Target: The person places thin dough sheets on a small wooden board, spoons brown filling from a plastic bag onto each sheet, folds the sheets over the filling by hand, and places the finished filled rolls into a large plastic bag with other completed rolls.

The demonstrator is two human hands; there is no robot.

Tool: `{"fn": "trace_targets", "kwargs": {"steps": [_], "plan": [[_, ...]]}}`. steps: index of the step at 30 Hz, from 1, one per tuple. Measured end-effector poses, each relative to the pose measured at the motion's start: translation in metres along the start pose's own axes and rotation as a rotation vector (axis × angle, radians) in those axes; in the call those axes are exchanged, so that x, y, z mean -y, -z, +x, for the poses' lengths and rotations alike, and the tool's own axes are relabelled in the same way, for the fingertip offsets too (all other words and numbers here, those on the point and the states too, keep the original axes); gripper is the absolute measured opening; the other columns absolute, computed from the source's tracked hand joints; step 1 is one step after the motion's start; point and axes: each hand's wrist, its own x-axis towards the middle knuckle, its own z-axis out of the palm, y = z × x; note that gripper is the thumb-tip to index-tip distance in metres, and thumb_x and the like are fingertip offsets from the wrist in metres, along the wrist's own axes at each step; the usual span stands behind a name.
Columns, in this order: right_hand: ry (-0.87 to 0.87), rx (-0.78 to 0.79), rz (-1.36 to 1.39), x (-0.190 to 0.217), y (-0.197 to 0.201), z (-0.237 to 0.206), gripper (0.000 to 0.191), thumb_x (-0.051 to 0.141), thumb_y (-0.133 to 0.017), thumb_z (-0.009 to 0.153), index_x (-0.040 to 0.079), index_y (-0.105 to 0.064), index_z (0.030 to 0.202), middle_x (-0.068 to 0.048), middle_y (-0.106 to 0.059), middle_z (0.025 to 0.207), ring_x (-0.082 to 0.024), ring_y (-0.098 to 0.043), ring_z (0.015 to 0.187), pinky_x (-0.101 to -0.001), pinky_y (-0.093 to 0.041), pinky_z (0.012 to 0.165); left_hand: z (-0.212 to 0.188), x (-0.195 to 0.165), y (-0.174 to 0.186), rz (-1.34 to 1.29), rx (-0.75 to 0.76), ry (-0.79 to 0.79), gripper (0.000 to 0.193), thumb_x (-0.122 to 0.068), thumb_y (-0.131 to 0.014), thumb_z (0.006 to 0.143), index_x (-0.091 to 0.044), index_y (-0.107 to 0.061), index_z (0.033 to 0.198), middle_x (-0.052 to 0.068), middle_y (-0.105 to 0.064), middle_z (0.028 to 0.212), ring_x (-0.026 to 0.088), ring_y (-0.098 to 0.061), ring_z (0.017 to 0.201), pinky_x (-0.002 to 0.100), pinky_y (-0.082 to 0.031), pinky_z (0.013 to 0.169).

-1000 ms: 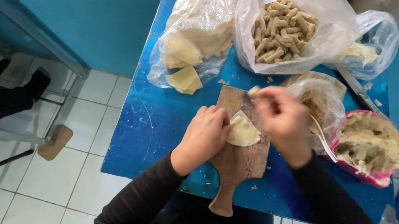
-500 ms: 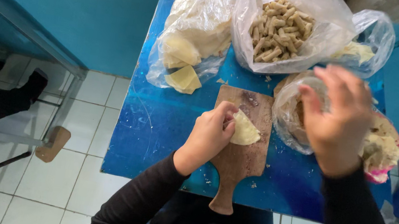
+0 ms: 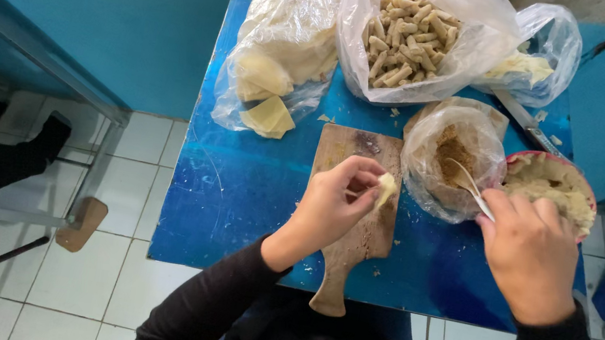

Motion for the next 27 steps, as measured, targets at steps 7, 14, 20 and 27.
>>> {"fn": "trace_targets", "kwargs": {"steps": [7, 14, 20, 27], "plan": [[-0.066, -0.182, 0.526, -0.001, -0.018, 0.018, 0.019, 0.014, -0.073, 0.097, 0.01, -0.075, 0.115, -0.011, -0.073, 0.103, -0.026, -0.07, 0.086, -0.0352, -0.054, 0.074, -0.025, 0.002, 0.013, 0.308, -0.162, 0.137, 0.03, -0.004, -0.07, 0.09, -0.006, -0.064, 0.119, 0.012, -0.076, 0.094, 0.022, -0.077, 0.084, 0.031, -0.061, 0.072], [-0.29, -0.11, 0.809, -0.003, -0.034, 0.021, 0.017, 0.012, -0.068, 0.102, 0.003, -0.076, 0.115, -0.007, -0.077, 0.087, -0.009, -0.069, 0.07, -0.0255, -0.052, 0.064, -0.037, 0.002, 0.015, 0.366, -0.242, 0.107, 0.037, -0.004, -0.069, 0.091, -0.007, -0.061, 0.127, 0.013, -0.076, 0.099, 0.025, -0.076, 0.084, 0.033, -0.061, 0.072], [-0.415, -0.128, 0.988, -0.008, -0.044, 0.017, 0.018, 0.008, -0.067, 0.103, -0.001, -0.074, 0.117, -0.007, -0.076, 0.093, -0.007, -0.063, 0.065, -0.0225, -0.05, 0.06, -0.013, -0.004, -0.006, 0.117, -0.167, 0.055, 0.037, 0.0, -0.068, 0.094, -0.006, -0.061, 0.13, 0.011, -0.076, 0.101, 0.019, -0.077, 0.091, 0.03, -0.064, 0.078], [-0.535, -0.228, 1.154, -0.012, -0.033, 0.001, 0.017, 0.007, -0.067, 0.106, -0.004, -0.072, 0.117, -0.01, -0.075, 0.098, -0.005, -0.059, 0.065, -0.02, -0.045, 0.057, -0.011, -0.009, -0.03, -0.19, -0.164, 0.045, 0.036, 0.003, -0.066, 0.098, -0.005, -0.061, 0.133, 0.011, -0.073, 0.106, 0.017, -0.071, 0.095, 0.031, -0.062, 0.08]]}}
